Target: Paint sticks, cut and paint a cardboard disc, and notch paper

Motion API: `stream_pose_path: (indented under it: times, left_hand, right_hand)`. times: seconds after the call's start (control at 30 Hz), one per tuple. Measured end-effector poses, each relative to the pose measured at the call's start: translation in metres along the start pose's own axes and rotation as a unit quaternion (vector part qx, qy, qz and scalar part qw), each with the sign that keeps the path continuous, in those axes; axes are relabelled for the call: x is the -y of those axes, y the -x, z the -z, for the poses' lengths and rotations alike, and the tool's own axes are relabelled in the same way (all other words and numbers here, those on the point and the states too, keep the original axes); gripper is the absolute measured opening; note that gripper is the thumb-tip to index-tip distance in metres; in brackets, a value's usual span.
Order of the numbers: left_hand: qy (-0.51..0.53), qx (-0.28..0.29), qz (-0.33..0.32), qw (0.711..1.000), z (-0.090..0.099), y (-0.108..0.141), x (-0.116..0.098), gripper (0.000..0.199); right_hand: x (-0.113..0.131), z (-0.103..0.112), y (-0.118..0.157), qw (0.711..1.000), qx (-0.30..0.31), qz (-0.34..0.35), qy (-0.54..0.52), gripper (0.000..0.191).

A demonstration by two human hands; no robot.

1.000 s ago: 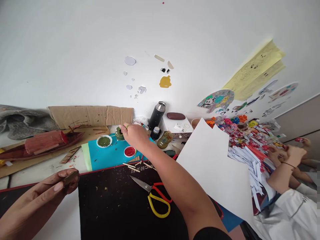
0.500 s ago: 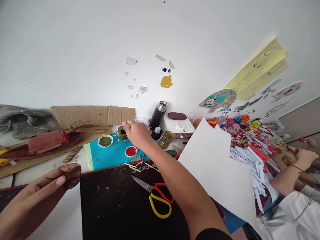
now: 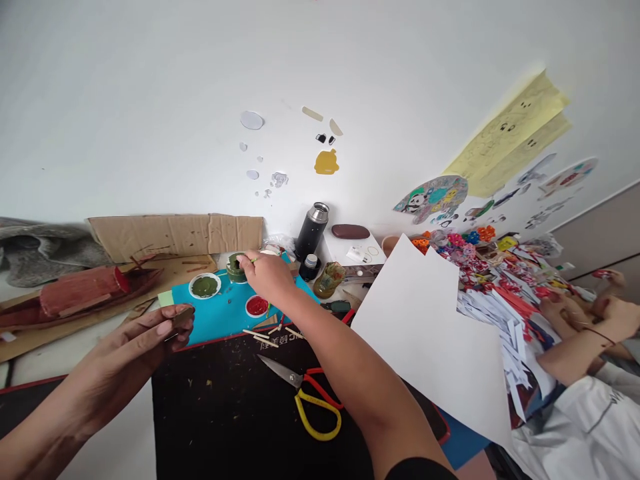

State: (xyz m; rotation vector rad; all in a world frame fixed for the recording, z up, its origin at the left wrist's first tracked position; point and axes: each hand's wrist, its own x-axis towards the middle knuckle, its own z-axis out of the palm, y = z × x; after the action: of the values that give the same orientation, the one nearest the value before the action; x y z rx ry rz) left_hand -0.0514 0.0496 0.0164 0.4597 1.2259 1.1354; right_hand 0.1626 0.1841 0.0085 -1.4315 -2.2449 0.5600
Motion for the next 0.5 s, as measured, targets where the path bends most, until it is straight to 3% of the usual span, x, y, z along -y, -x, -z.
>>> stream_pose_path:
  times: [0.3,0.5]
  left_hand:
    - [-0.015,0.002,-0.013,1.000,0.013,-0.003,0.003,0.072]
    - [0.000,0.050,-0.024,0.998,0.004,-0.018,0.007,0.063]
  right_hand:
    - [-0.004,0.000,0.001,1.000,-0.010,-0.010,-0.028,0.038]
    - [-0.001,-0.001,0.003,0.999,-0.025,-0.007,-0.048,0.039]
